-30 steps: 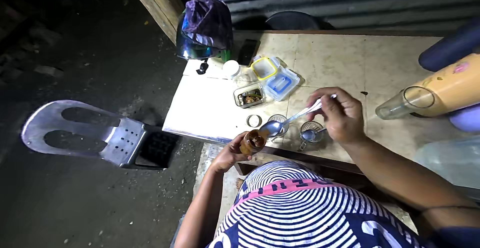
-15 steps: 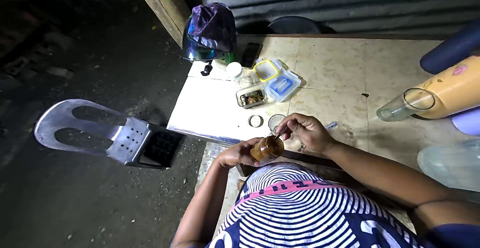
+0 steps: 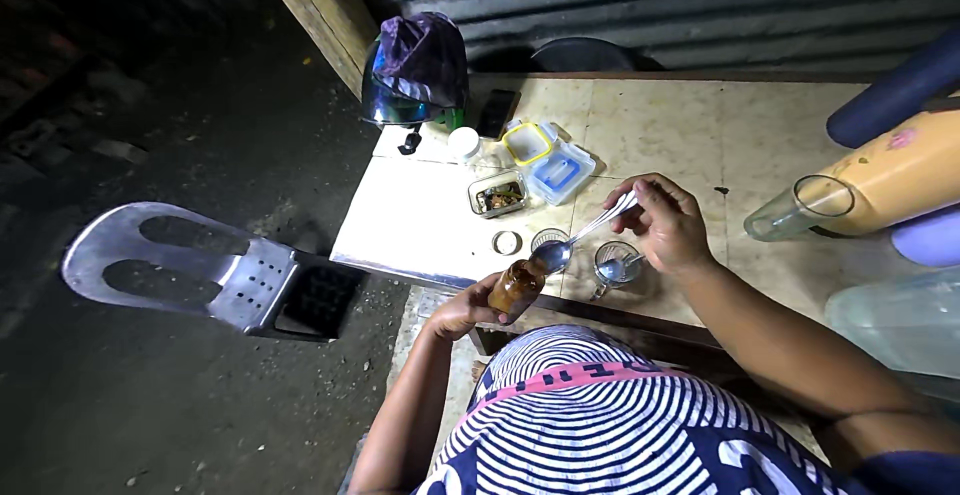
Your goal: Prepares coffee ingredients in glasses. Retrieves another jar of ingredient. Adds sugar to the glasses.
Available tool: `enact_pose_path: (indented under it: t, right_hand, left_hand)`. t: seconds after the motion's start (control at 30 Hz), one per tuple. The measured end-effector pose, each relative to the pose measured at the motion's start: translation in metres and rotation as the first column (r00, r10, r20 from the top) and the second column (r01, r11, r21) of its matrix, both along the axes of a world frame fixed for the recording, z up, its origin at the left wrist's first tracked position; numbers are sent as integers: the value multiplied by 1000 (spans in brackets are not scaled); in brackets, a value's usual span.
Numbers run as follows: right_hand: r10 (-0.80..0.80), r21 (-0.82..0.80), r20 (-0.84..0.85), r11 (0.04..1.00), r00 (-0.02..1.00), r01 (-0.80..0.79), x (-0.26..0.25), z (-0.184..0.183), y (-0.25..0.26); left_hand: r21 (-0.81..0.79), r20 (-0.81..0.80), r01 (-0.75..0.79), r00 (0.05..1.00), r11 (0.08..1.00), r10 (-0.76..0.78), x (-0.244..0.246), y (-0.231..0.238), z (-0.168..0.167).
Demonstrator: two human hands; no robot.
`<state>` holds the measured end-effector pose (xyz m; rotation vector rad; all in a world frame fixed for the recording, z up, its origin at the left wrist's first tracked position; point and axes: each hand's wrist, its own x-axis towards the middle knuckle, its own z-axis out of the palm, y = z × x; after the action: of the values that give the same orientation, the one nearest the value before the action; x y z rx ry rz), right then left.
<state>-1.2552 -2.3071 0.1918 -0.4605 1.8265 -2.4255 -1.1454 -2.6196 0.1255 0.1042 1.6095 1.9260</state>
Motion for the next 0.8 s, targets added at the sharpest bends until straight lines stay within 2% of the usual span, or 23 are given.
enact_pose_path:
  t: [0.13,0.23,0.37,0.43,0.5,0.57,0.63,0.73,0.8]
  right_hand:
    - [-76,48,-15,996,997,77,-6,-10,6]
    - [-111,202,-132,970,985,137,-7,-28,5]
    - [1,433,-437,877,899,209,-6,-58,1]
    - [89,488,-562,838,822,244,-5,-69,-1]
    - [126,496,-616,829,777,259,-4,-73,-3]
    - [96,479,-604,837,791,264,-3,-74,-4]
    - [23,454,-513,856,858,249,-3,-72,-3]
    - [-125,359,-257,908,958,214,-6,-63,0]
    - [-206,247,-77,944,976,218,-9,-53,0]
  left_hand:
    - [-14,38,-54,998,998,55,7,-3,-10]
    - [-16,42,-77,996,997,78,13,-6,-18]
    - [-37,37,-155,987,987,157,21,-4,-20]
    - [-76,18,-205,978,976,207,23,0,-17]
    - [-97,0,-245,969,965,247,24,4,-13]
    - [-93,-9,-271,962,958,272,24,6,-12]
    - [-89,-9,-275,961,957,275,24,6,-13]
    - [-93,4,-251,968,964,252,22,6,-11]
    - [-89,20,-225,974,970,228,19,5,-10]
